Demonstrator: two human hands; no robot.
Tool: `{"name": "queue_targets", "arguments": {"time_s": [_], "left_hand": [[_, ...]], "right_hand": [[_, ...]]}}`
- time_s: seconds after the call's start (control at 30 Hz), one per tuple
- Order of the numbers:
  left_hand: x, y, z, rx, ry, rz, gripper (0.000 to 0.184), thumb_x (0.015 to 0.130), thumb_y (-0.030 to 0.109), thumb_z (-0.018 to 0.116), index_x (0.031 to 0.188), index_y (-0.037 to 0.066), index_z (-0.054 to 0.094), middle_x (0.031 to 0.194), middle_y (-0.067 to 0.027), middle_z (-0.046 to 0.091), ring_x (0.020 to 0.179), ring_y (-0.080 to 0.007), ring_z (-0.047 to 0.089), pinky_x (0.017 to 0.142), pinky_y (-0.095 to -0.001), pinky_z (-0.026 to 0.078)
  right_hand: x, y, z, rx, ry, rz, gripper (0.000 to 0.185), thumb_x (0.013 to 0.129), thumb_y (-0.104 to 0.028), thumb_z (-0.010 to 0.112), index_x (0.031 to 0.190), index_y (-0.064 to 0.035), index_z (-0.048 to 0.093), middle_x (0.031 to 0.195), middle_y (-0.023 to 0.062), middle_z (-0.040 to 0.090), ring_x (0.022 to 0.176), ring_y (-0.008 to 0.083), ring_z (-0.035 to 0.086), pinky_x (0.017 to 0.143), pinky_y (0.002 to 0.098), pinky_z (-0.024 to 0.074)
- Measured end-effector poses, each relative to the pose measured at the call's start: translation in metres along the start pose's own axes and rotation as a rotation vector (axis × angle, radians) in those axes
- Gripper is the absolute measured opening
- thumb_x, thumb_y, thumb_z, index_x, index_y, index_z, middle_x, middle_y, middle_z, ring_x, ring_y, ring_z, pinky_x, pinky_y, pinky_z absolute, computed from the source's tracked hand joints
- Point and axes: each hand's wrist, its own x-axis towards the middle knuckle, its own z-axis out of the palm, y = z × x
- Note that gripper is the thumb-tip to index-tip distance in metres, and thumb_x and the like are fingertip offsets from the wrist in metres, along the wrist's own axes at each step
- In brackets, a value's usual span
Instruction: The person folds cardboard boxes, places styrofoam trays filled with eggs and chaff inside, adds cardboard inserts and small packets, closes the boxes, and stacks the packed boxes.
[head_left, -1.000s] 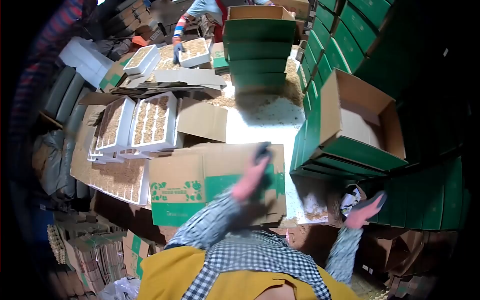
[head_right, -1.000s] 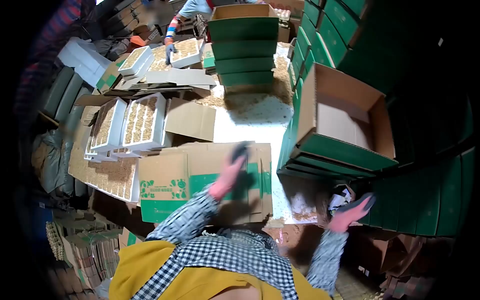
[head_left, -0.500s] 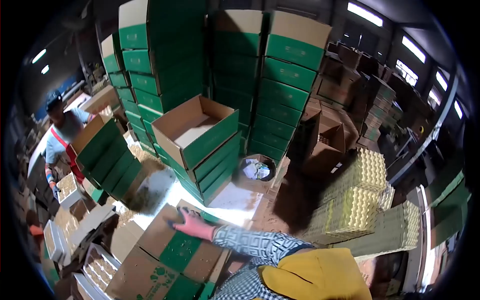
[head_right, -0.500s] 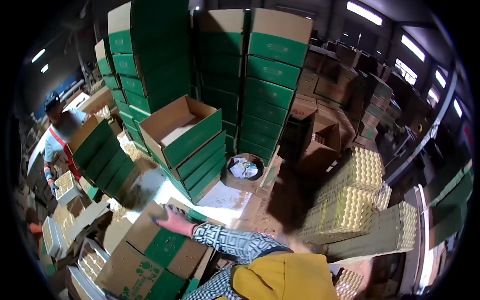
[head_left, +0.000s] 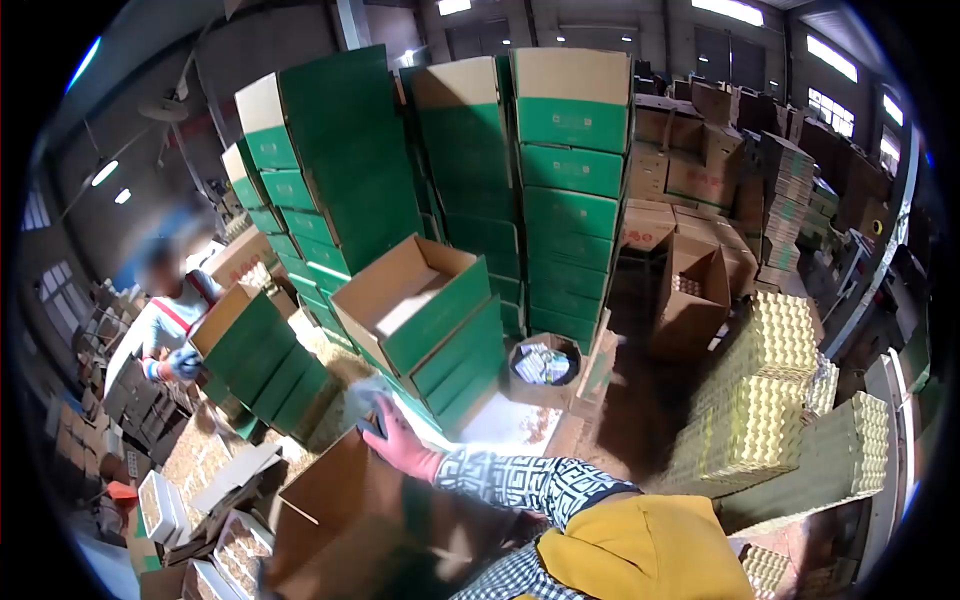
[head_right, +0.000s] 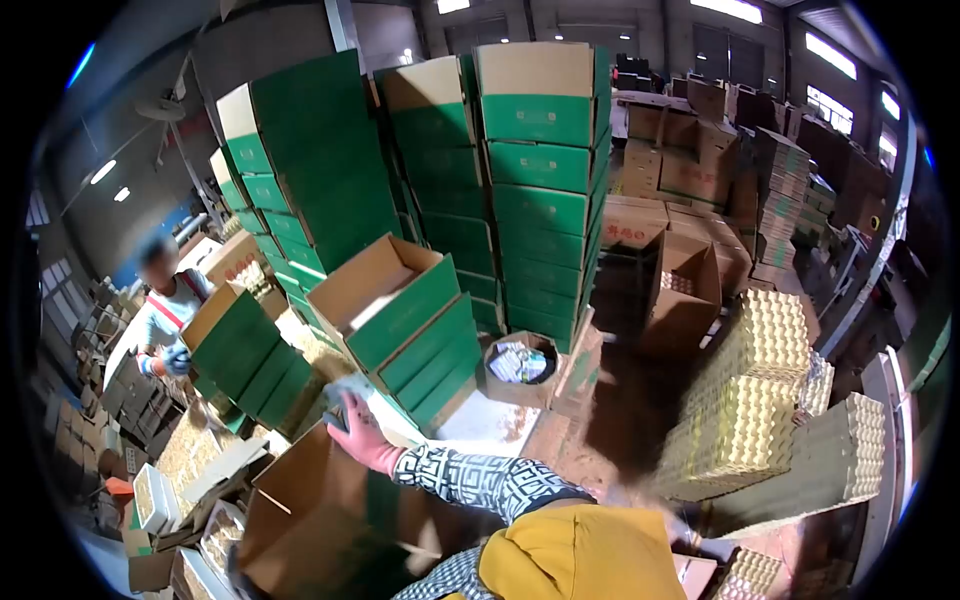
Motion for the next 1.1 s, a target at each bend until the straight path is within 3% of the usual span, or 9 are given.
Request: {"name": "queue_targets", "arguments": {"time_s": [0.17,0.3,0.47,0.57,0.77,0.9,0.97,1.0,1.1], "left_hand": [[-0.063,0.025,0.038,0.037,-1.101,0.349,0.059,0.078,0.015,0.066,0.134,0.016,0.052,0.137,-0.0157,0.05,0.137,-0.0331,0.035,0.117,-0.0444,0.018],[-0.106,-0.056,0.015,-0.604,-0.077,-0.816,0.053,0.083,0.014,0.068,0.131,0.003,0.049,0.13,-0.0109,0.053,0.114,-0.0241,0.055,0.099,-0.0398,0.044],[-0.066,0.002,0.029,-0.152,-0.198,-0.947,0.06,0.087,0.029,0.068,0.136,0.008,0.042,0.126,-0.0099,0.055,0.113,-0.0211,0.054,0.102,-0.0394,0.04],[-0.13,-0.158,-0.004,-0.613,-0.224,-0.757,0.068,0.086,0.051,0.063,0.136,0.009,0.042,0.132,-0.0099,0.051,0.123,-0.0187,0.045,0.108,-0.0348,0.032],[-0.068,0.009,0.02,0.177,-0.015,-0.751,0.054,0.087,0.035,0.065,0.128,0.002,0.052,0.122,-0.0144,0.059,0.11,-0.021,0.055,0.097,-0.035,0.041],[-0.069,-0.016,0.049,-0.079,-0.039,-0.976,0.049,0.088,0.03,0.065,0.125,-0.002,0.057,0.121,-0.017,0.06,0.111,-0.0233,0.056,0.097,-0.0337,0.043],[-0.089,-0.062,0.067,-0.205,-0.011,-0.803,0.052,0.093,0.035,0.057,0.132,0.001,0.05,0.127,-0.0132,0.056,0.115,-0.0226,0.053,0.099,-0.0317,0.041],[-0.09,-0.078,0.078,-0.062,0.029,-0.568,0.053,0.098,0.037,0.049,0.138,0.003,0.043,0.128,-0.0091,0.055,0.112,-0.0206,0.054,0.096,-0.031,0.043],[-0.079,-0.081,0.063,-0.84,0.241,-1.105,0.049,0.099,0.039,0.047,0.14,0.014,0.043,0.126,-0.0097,0.056,0.107,-0.0171,0.056,0.091,-0.028,0.044]], "right_hand": [[-0.022,0.007,0.012,-0.417,-0.445,-0.548,0.096,0.071,-0.045,0.071,0.149,-0.0127,0.024,0.146,0.0312,0.019,0.13,0.0464,0.031,0.108,0.0503,0.0275],[-0.024,0.007,-0.044,0.169,-0.783,-0.376,0.089,0.068,-0.036,0.074,0.144,-0.0104,0.034,0.145,0.0247,0.032,0.133,0.0397,0.032,0.108,0.0481,0.0291],[-0.071,0.031,-0.068,0.116,-1.082,-1.001,0.087,0.054,-0.043,0.08,0.133,-0.0256,0.048,0.14,0.0216,0.036,0.136,0.0449,0.025,0.11,0.0668,0.0079],[-0.035,0.022,-0.07,0.122,-1.035,-1.023,0.07,0.061,-0.036,0.073,0.127,-0.0254,0.053,0.138,0.0216,0.038,0.134,0.0413,0.031,0.11,0.064,0.0163],[0.041,0.023,-0.03,0.369,-1.045,0.286,0.051,0.087,-0.015,0.058,0.135,-0.002,0.045,0.111,0.0156,0.062,0.098,0.0246,0.061,0.087,0.0341,0.048],[-0.009,0.179,0.059,-0.248,-1.201,-0.597,0.02,0.094,-0.016,0.046,0.107,-0.0046,0.057,0.084,0.0179,0.066,0.086,0.032,0.064,0.078,0.041,0.052],[0.03,0.072,0.029,0.605,-0.751,0.853,0.044,0.094,-0.024,0.055,0.132,-0.004,0.046,0.113,0.0159,0.06,0.095,0.0295,0.059,0.079,0.0334,0.0497],[0.043,0.036,0.034,0.513,-0.832,0.592,0.052,0.091,-0.024,0.059,0.136,-0.0042,0.042,0.123,0.0175,0.053,0.104,0.0324,0.056,0.086,0.0351,0.0476],[0.022,-0.003,0.044,-0.178,-0.823,-0.192,0.071,0.083,-0.029,0.07,0.141,-0.0056,0.036,0.14,0.0266,0.037,0.123,0.0417,0.045,0.102,0.0408,0.0392]]}}
